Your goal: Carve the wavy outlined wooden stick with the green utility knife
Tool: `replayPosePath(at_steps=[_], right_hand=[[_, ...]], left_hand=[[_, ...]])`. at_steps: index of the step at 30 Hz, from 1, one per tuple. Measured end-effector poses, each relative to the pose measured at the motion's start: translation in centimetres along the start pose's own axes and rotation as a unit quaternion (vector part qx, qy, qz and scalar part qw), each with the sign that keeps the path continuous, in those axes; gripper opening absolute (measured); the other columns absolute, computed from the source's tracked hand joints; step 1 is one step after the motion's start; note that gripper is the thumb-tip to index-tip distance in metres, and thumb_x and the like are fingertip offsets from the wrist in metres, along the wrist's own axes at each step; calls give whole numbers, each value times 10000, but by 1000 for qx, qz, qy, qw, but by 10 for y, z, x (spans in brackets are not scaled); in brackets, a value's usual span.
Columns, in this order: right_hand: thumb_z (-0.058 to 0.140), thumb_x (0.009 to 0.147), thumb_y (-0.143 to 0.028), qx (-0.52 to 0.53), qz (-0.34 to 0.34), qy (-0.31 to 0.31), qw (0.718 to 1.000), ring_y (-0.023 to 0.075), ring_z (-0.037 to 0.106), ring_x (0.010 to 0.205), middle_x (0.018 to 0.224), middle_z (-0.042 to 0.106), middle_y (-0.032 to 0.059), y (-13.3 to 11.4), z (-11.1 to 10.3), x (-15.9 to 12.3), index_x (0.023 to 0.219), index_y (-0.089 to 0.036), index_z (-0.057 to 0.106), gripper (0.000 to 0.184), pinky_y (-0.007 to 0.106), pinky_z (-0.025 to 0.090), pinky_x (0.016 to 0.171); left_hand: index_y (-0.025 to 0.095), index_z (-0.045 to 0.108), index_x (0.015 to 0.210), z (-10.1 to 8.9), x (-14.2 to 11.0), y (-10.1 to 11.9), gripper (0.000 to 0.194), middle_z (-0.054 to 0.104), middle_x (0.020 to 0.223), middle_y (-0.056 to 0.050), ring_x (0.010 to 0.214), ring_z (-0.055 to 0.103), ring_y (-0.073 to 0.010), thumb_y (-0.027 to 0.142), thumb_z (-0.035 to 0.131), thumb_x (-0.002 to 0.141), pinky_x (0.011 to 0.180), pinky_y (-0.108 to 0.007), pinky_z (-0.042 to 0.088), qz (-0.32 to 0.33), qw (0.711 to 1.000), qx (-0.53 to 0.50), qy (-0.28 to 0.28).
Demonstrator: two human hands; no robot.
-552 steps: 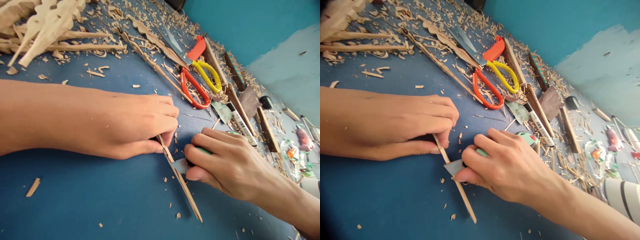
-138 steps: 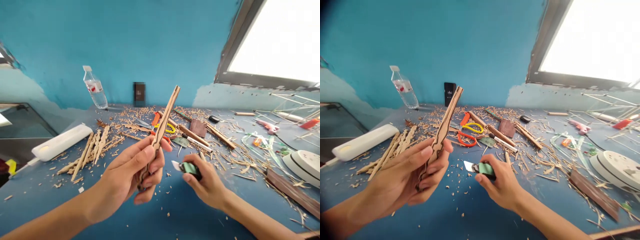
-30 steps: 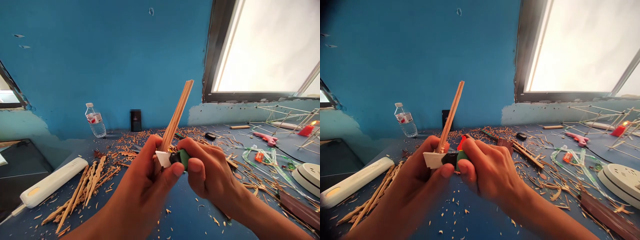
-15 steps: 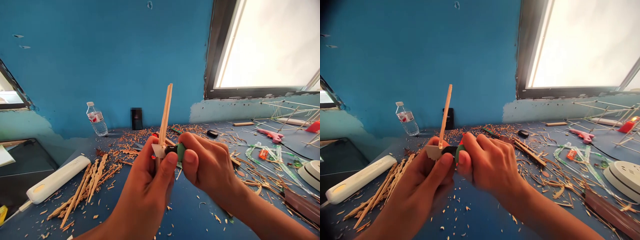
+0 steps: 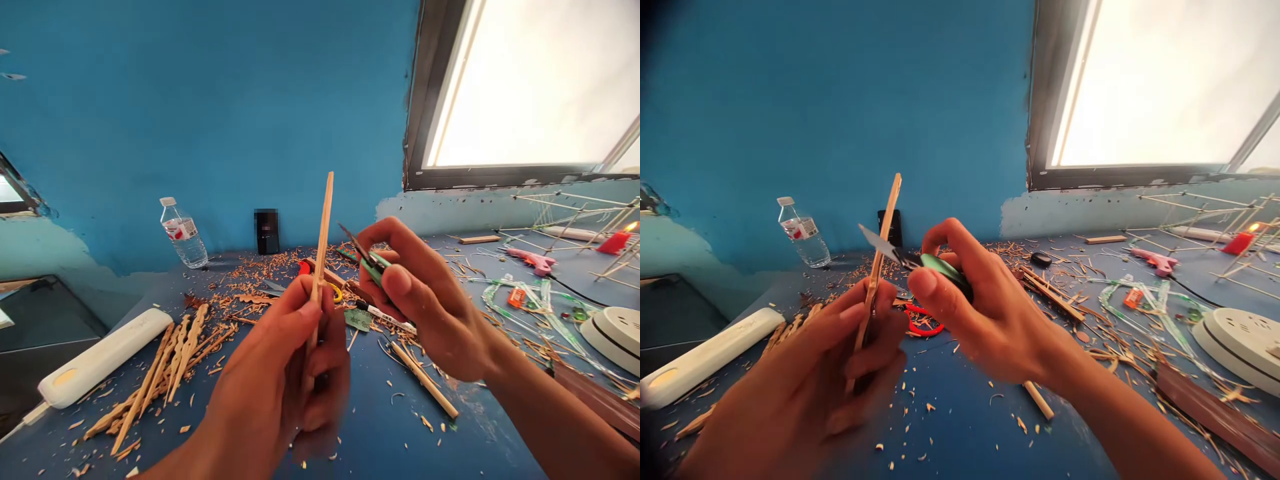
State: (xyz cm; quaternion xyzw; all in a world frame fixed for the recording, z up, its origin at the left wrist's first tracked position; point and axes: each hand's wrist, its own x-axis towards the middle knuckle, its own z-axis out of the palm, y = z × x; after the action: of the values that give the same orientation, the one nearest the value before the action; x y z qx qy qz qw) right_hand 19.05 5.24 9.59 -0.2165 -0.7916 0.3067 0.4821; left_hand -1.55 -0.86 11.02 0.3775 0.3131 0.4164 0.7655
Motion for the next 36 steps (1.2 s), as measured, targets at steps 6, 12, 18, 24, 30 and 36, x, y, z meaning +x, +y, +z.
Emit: replayPosePath(at_steps=[6,12,18,24,30,36], right_hand=[[525,1175,-521,-107,-75,-59,990,88,375,594,741,494,-85,-8,-6,2,1146,-260,604,274,248,339,532],[526,1166,-468,-329,-162,10,930,103,410,581,755,569,-67,-6,9,2,1014,-221,572,294,303,301,526],[503,1176,-463,-504,-196,92,836,145,530,583,825,673,1,-3,16,1,1124,-191,652,314,328,348,530],[571,1146,-493,-280,-131,113,944,100,436,534,686,560,-80,-3,10,5,1078,-229,593,274,271,337,477],[757,1048,-332,-28,-27,105,994,59,419,516,698,547,-113,-18,17,2,995,-267,593,184,199,329,421],[789,966,-161,-151,-103,86,979,64,550,603,858,705,-97,-15,19,-2,1125,-288,684,229,222,460,566]], left_hand=[[241,541,829,-2,4,5,433,450,669,82,525,401,-77,460,913,796,435,-153,314,70,996,45,34],[265,615,1086,-12,-2,-1,394,434,693,80,581,285,-76,519,858,908,510,-148,302,80,990,114,-5],[278,454,944,-2,4,-7,524,313,632,118,505,122,-70,672,800,951,418,-185,137,91,986,131,44],[288,451,973,-4,5,-1,507,348,637,129,476,120,-47,542,883,890,405,-137,139,45,996,69,20],[226,504,869,-12,0,7,453,375,760,87,485,180,-12,521,847,874,409,-122,176,-45,997,-35,-57],[249,551,921,-6,-1,-3,455,445,700,77,500,242,-39,617,817,953,443,-128,248,7,996,82,-18]])
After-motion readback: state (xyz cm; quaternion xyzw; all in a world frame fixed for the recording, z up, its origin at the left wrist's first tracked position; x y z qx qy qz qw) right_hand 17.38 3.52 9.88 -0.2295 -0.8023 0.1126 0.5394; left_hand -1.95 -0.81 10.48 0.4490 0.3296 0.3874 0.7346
